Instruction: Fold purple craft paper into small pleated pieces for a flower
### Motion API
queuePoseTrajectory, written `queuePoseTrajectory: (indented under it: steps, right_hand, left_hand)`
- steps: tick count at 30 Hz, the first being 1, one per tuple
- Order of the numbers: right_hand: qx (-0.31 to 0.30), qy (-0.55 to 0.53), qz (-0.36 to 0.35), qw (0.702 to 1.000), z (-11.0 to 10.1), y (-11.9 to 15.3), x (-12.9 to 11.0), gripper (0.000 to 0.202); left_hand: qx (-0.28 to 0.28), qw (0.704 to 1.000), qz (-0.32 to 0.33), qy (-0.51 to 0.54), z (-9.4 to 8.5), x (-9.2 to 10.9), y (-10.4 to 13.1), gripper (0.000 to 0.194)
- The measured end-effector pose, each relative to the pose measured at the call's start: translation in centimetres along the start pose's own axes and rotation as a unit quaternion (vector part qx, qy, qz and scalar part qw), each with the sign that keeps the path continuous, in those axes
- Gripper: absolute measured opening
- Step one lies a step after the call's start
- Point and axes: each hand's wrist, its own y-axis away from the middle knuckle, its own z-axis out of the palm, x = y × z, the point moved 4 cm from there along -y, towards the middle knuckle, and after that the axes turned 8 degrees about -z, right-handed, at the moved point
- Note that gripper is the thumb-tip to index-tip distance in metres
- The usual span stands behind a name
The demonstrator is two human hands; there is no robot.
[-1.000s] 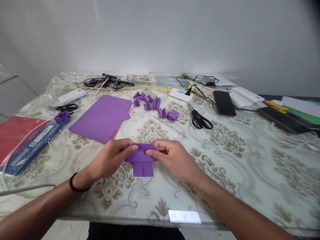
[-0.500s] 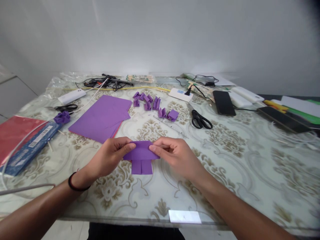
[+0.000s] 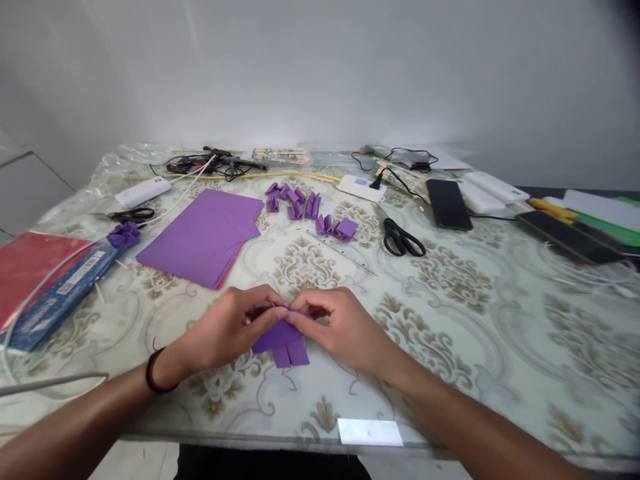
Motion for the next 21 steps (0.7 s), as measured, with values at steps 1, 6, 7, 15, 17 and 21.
queuePoseTrajectory:
  steps: [1, 6, 7, 15, 17, 21]
  right_hand:
    - [-0.008, 0.013, 0.0, 1.0, 0.1, 0.0, 0.0, 0.021]
    - [-0.011, 0.001, -0.015, 1.0, 0.4, 0.1, -0.5, 0.018]
    - [-0.01, -0.012, -0.02, 1.0, 0.4, 0.1, -0.6, 0.018]
    - [0.012, -0.052, -0.044, 0.998, -0.9, 0.0, -1.5, 0.019]
    - [0.018, -0.049, -0.044, 0.998, -1.3, 0.0, -1.6, 0.019]
    - [0.033, -0.041, -0.044, 0.998, -2.2, -0.1, -1.4, 0.02]
  left_hand:
    - [0.003, 1.0, 0.012, -0.012, 0.0, 0.2, 0.1, 0.021]
    - [0.006, 0.998, 0.056, -0.029, -0.1, 0.6, 0.4, 0.021]
    - [0.01, 0.998, 0.06, -0.026, -0.2, 0.6, 0.5, 0.021]
    - [0.064, 0.995, 0.077, 0.026, -1.1, 0.6, 0.9, 0.021]
    - [0.079, 0.994, 0.071, 0.036, -1.3, 0.4, 0.9, 0.019]
    - [0.092, 0.994, 0.039, 0.053, -1.5, -0.1, 0.6, 0.021]
